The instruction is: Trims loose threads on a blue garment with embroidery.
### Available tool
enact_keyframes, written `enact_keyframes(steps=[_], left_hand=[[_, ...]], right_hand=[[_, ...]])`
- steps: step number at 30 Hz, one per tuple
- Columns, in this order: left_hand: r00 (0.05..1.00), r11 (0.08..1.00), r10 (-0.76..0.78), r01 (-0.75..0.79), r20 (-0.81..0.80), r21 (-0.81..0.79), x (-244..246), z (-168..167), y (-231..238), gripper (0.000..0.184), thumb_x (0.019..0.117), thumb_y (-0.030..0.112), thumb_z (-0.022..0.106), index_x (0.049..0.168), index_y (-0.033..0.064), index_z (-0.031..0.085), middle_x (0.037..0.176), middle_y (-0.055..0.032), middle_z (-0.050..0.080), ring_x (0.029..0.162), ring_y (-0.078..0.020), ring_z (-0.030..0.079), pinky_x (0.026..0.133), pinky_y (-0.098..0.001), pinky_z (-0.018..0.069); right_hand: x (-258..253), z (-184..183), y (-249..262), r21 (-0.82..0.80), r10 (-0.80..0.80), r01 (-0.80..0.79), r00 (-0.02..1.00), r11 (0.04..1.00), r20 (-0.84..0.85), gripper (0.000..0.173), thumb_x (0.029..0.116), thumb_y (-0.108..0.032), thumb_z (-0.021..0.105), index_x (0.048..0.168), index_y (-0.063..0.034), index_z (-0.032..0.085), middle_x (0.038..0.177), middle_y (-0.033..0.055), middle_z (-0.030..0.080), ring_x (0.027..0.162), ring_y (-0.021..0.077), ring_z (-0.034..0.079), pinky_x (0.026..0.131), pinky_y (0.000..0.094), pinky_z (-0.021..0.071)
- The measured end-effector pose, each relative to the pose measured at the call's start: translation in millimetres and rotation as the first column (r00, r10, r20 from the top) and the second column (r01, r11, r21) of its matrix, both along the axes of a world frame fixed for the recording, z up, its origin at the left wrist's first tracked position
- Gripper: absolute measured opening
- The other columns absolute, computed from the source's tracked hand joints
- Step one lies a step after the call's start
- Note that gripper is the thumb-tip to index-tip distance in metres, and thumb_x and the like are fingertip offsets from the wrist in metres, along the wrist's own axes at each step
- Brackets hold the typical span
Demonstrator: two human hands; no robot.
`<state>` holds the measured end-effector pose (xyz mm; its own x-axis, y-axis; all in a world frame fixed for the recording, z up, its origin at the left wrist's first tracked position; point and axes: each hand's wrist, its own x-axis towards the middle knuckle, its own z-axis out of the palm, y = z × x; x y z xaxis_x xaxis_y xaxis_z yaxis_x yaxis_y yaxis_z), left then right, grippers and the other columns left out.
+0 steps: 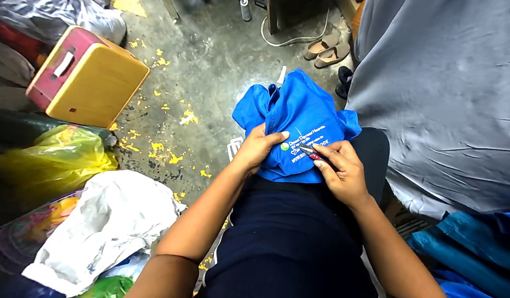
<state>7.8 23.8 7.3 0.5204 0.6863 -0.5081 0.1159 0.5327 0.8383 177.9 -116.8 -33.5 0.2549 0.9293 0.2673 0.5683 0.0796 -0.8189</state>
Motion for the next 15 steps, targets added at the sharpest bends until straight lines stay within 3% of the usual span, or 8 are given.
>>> enact_keyframes(steps=[4,10,15], left_hand=[[0.999,0.999,-0.037,0.037,-0.018,0.02,-3.5,-1.6,0.2,0.016,0.1018,0.006,0.053,0.115,0.0069,0.063,0.091,-0.0026,0.073,0.076,-0.0085,0.07,0.069,-0.0252,0.0591],[0.998,0.996,-0.056,0.055,0.012,0.071,-3.9,-2.1,-0.3,0.018,0.1007,0.003,0.055,0.116,0.0057,0.063,0.091,-0.0031,0.073,0.076,-0.0084,0.071,0.069,-0.0244,0.0594],[0.997,0.988,-0.082,0.079,0.012,0.135,-4.0,-1.9,-0.6,0.028,0.0875,-0.004,0.071,0.114,0.0041,0.065,0.092,-0.0046,0.075,0.078,-0.01,0.072,0.071,-0.0252,0.0606]], right_hand=[[-0.1,0.7,-0.1,-0.003,-0.001,0.001,1.0,1.0,-0.018,0.029,0.0965,-0.013,0.062,0.118,0.0007,0.075,0.096,0.0079,0.059,0.086,0.0056,0.056,0.077,0.0141,0.0472],[2.4,1.3,1.1,-0.017,0.009,-0.009,1.0,1.0,-0.02,0.028,0.0962,-0.011,0.061,0.118,0.0007,0.075,0.096,0.0077,0.058,0.086,0.0058,0.056,0.076,0.0142,0.0475],[2.8,1.4,3.5,-0.015,0.021,-0.021,0.999,1.0,0.026,0.029,0.096,-0.011,0.06,0.118,-0.0017,0.076,0.096,0.0084,0.06,0.085,0.0084,0.058,0.073,0.0177,0.0485]])
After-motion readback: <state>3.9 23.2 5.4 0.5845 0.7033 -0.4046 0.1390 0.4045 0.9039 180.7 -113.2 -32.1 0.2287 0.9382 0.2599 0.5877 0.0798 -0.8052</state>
